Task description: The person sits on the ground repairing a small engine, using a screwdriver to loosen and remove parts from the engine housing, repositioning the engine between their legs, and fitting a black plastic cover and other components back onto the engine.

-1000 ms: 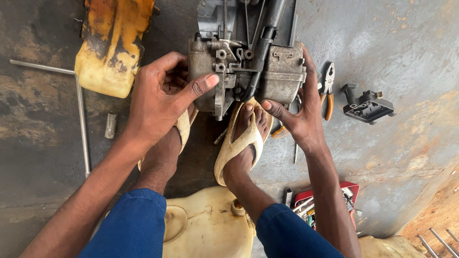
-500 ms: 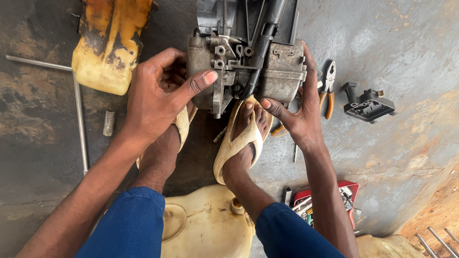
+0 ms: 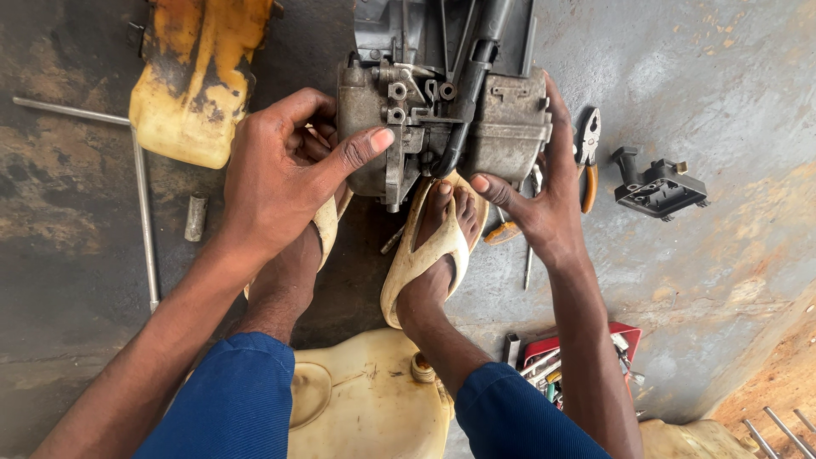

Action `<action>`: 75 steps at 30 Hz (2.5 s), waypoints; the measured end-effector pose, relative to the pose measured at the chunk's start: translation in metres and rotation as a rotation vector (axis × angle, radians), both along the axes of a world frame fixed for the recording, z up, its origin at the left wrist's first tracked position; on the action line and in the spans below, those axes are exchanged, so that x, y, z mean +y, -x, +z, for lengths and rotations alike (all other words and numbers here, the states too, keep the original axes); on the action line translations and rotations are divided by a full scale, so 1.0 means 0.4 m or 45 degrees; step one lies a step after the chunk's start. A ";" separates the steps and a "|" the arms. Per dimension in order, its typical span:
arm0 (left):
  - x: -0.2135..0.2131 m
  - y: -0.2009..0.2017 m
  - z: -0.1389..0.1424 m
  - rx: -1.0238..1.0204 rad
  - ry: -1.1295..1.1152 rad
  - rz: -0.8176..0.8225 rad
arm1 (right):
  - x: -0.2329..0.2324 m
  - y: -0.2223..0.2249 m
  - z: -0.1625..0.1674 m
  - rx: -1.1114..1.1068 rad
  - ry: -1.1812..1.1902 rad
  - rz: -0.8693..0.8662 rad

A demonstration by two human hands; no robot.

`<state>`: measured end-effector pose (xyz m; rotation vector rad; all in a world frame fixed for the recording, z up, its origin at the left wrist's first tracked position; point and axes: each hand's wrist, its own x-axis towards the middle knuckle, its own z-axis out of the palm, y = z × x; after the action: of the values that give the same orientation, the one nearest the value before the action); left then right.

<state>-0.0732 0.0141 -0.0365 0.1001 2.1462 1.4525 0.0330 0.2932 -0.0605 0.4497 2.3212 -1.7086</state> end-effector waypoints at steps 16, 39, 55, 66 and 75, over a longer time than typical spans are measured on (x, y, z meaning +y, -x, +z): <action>-0.017 0.086 0.041 0.122 -0.066 -0.090 | -0.019 -0.216 -0.055 -0.400 -1.061 0.365; 0.022 0.064 -0.026 0.580 0.027 -0.356 | -0.051 -0.229 -0.079 -0.511 -0.883 0.043; 0.117 0.029 -0.061 0.703 0.090 -0.125 | -0.131 -0.168 0.064 0.590 -0.731 0.180; 0.123 0.020 -0.075 0.746 0.074 -0.130 | -0.155 -0.147 0.037 0.542 -0.750 0.062; 0.128 0.014 -0.089 0.775 0.111 -0.115 | -0.162 -0.163 -0.006 0.562 -0.761 -0.019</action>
<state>-0.0790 0.0654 -0.0722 0.6737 2.6307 1.3938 0.0982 0.2284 -0.0627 0.1896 3.1560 -1.1726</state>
